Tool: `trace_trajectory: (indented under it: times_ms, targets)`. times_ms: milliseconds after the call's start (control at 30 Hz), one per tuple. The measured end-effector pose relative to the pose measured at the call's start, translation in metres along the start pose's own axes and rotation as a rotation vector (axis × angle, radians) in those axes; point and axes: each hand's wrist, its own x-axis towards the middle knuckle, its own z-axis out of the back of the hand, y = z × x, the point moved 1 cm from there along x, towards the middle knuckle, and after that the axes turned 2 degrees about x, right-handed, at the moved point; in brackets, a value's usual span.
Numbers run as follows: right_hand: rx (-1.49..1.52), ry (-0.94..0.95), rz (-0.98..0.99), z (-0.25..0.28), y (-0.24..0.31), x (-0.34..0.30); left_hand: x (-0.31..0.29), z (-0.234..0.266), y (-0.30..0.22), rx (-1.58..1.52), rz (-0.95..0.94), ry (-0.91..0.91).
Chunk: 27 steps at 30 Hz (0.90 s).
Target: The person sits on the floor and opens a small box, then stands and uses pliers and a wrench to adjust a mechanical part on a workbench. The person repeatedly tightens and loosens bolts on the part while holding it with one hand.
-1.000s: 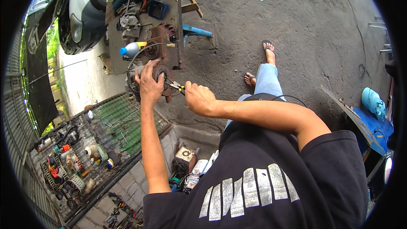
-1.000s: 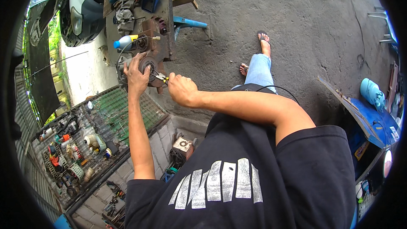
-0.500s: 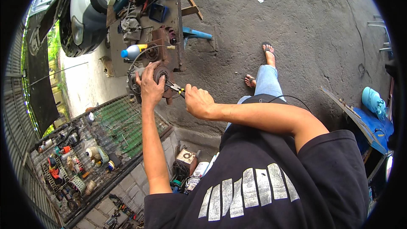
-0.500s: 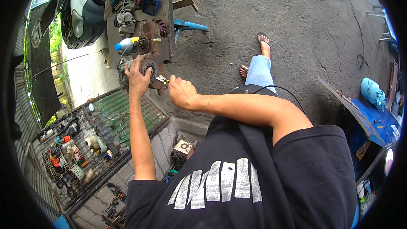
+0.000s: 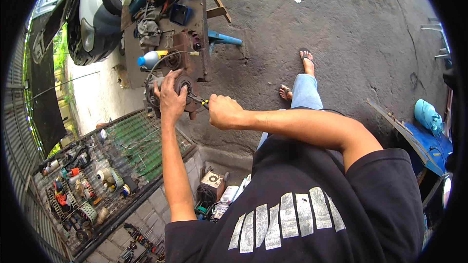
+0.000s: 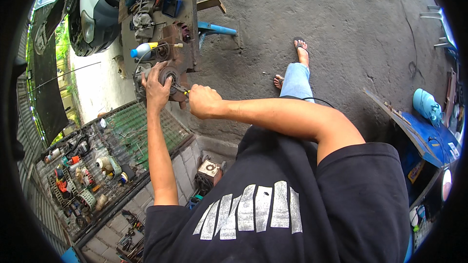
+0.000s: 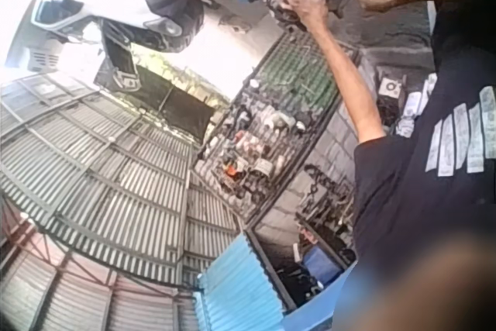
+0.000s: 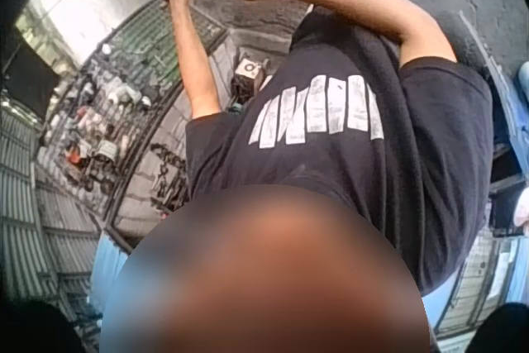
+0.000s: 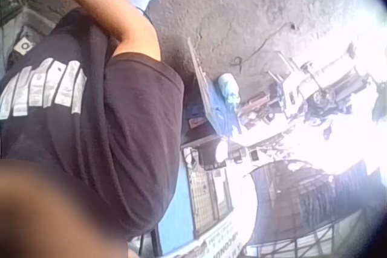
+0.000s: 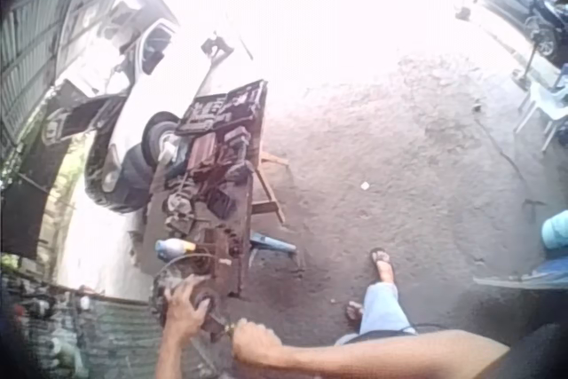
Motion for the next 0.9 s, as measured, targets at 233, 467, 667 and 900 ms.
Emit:
trace_trajectory:
  times_ms: [233,467,667,900]
  targets:
    - [-0.087,-0.091,0.038,-0.006,-0.005,0.001,0.001,0.0,0.0,0.008,-0.007,-0.014]
    - [0.014,-0.074,0.0,-0.015,-0.004,-0.001,0.001,-0.001,0.0,0.014,-0.004,-0.016]
    - [-0.013,-0.13,0.037,-0.02,-0.009,0.0,0.0,0.0,0.0,-0.002,0.004,-0.017]
    - [-0.035,-0.17,0.088,-0.026,-0.018,0.004,-0.001,0.0,-0.001,-0.009,0.007,-0.021]
